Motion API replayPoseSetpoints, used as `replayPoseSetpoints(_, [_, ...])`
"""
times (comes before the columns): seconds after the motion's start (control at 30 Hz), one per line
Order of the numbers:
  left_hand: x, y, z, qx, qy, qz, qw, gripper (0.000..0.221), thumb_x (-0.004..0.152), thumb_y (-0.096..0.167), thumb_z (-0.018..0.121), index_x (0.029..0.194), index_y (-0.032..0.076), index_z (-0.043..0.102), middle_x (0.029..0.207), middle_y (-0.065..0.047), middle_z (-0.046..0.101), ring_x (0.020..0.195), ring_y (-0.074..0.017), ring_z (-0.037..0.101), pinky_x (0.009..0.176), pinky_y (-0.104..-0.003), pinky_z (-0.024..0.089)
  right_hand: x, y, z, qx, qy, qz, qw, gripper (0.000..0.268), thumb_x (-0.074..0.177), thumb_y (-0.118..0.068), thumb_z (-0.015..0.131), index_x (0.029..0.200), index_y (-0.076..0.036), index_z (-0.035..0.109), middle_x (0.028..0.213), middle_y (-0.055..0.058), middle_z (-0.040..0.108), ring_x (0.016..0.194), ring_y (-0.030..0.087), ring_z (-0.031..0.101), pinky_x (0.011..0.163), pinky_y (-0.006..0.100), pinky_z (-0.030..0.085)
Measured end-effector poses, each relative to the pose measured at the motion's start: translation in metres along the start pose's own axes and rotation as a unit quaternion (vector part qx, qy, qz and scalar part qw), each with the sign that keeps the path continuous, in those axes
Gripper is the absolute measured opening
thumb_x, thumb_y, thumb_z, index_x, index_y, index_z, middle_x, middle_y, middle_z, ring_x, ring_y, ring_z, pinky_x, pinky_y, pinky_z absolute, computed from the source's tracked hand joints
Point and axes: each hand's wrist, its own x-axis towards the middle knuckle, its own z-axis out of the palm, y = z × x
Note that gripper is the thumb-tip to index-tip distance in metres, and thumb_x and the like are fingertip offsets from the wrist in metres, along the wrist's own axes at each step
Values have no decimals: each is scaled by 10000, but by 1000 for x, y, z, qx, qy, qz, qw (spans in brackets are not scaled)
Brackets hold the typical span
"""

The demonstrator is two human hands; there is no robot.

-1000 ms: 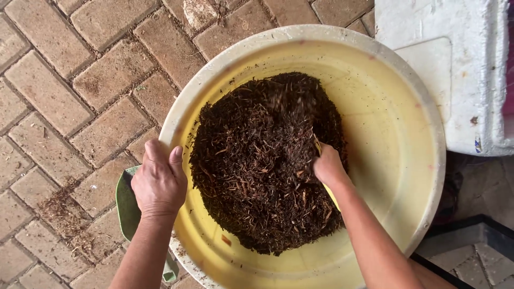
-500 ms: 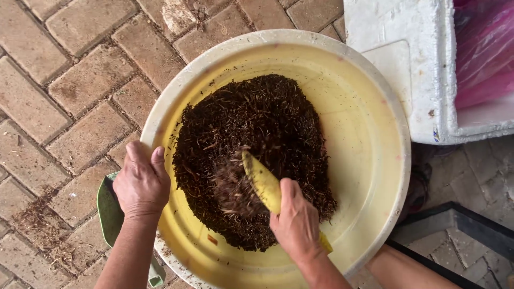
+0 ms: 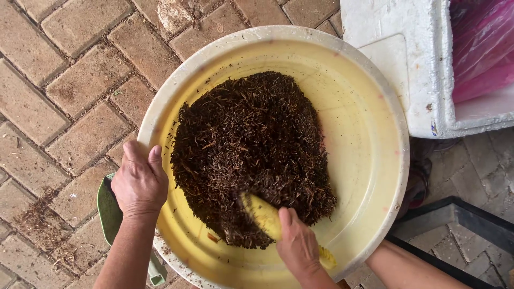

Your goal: Mixing organic compost or mulch in a large yellow plastic tub using a hand scoop.

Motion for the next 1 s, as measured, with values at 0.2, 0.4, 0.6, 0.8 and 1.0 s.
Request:
replayPoseSetpoints(0.2, [-1,0,1,8,-2,-5,1000,396,1138,469,410,1162,74,415,856,-178,658,659,-381,675,576,-501,548,24,14,-25,-51,36,52,997,453,753,38,727,1079,-25,420,942,179,612,656,273,682,558,380,636])
replayPoseSetpoints(0.4, [-1,-1,4,6,-8,-7,1000,404,1140,478,406,1120,74,402,852,-174,660,675,-391,682,583,-508,551,10,17,-41,55,-73,87,992,330,881,74,648,1100,-63,443,1013,186,640,682,248,727,556,307,639])
replayPoseSetpoints(0.6, [0,-3,4,-1,-21,-21,1000,411,1138,485,366,1121,75,387,787,-162,628,553,-313,643,497,-446,552,69,78,-127,37,-20,315,948,368,1003,-73,590,1309,-5,398,994,253,675,665,325,743,503,404,651])
replayPoseSetpoints(0.8, [3,1,1,-7,-26,-23,999,395,1117,480,354,1089,89,398,783,-163,624,559,-314,646,507,-449,556,154,212,-45,-49,95,245,964,519,897,-149,771,1231,114,475,963,320,686,739,349,700,708,384,596])
replayPoseSetpoints(1.0, [0,1,0,2,-33,-35,999,404,1091,495,381,1095,92,404,812,-181,652,653,-394,671,585,-516,555,215,159,-62,223,43,383,895,357,982,-70,606,1294,49,478,806,205,687,508,233,588,439,356,499])
